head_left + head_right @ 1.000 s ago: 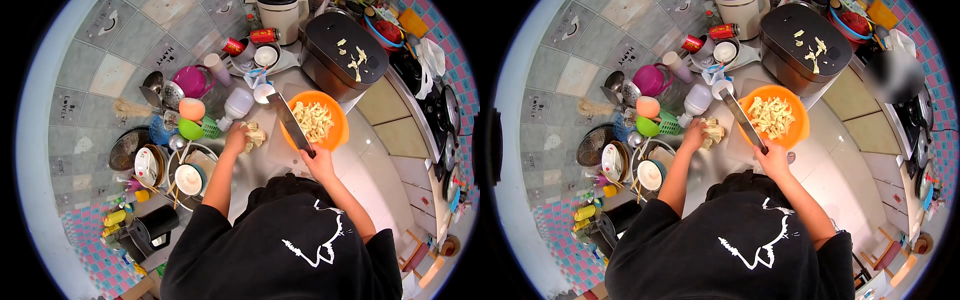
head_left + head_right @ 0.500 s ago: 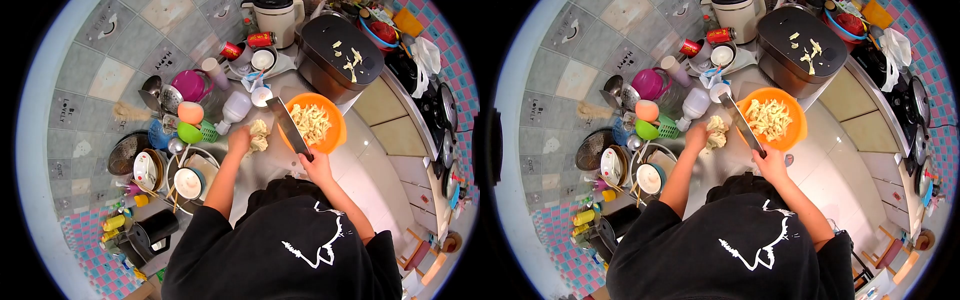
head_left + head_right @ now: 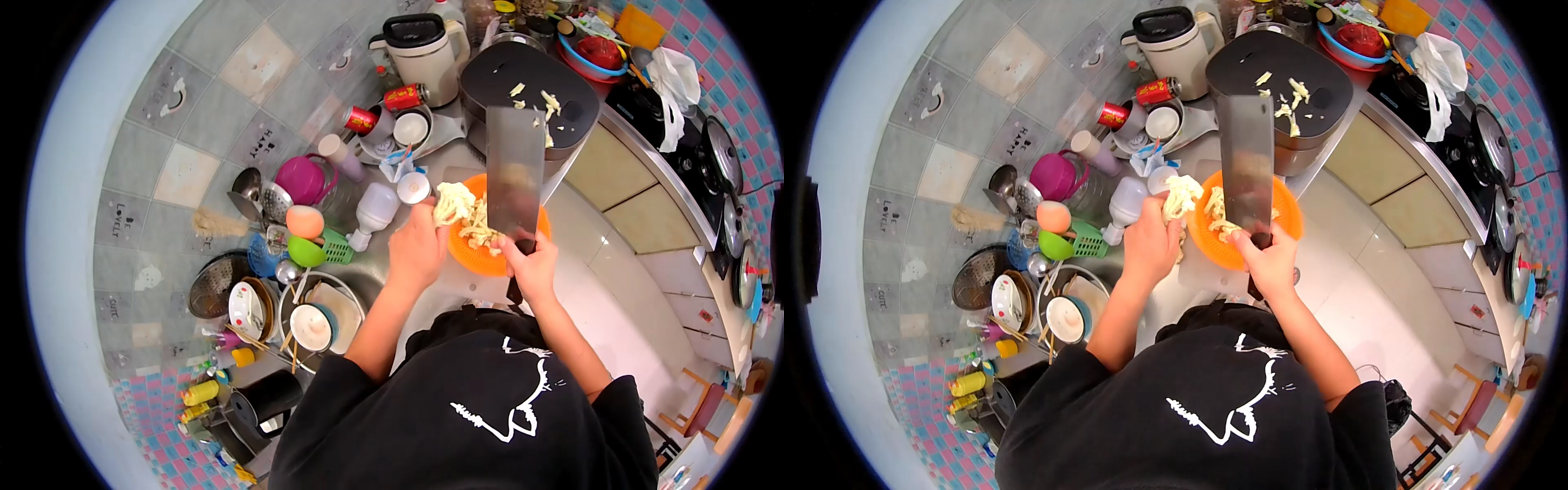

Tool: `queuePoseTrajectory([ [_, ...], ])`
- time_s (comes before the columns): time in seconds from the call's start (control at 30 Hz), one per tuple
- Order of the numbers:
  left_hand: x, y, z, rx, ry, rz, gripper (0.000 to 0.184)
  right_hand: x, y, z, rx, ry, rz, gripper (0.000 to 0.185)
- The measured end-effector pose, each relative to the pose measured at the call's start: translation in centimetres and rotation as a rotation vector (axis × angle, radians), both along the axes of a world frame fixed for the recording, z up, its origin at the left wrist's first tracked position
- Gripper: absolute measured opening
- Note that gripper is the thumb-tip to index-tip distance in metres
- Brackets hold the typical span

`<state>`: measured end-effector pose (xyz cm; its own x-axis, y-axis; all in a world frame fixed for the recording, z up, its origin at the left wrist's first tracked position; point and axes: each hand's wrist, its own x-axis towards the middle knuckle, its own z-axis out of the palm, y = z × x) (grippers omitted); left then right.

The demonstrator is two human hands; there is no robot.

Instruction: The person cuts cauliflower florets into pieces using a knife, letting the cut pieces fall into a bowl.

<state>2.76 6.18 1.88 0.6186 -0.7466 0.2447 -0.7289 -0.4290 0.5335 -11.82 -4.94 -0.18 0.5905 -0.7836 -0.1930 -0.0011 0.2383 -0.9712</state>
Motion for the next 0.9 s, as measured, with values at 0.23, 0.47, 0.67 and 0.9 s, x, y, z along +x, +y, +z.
queuePoseTrajectory([
  [0.23,-2.9,-3.1,2.0,-0.042,-0.009,-0.074,0.037,-0.8,-2.4,3.6,0.079,-0.228,-0.104,0.027],
  [0.47,-4.1,-5.3,1.7,-0.062,-0.077,-0.175,0.036,-2.0,-3.4,3.7,0.099,-0.297,-0.143,0.034],
  [0.67,-5.0,-6.3,1.2,-0.174,0.248,-0.308,0.032,-2.4,-4.5,3.6,0.134,-0.322,-0.162,0.033],
  [0.9,-4.1,-6.6,1.5,-0.517,1.088,-0.464,0.018,-2.7,-6.1,1.8,-0.069,-0.294,-0.127,0.031],
])
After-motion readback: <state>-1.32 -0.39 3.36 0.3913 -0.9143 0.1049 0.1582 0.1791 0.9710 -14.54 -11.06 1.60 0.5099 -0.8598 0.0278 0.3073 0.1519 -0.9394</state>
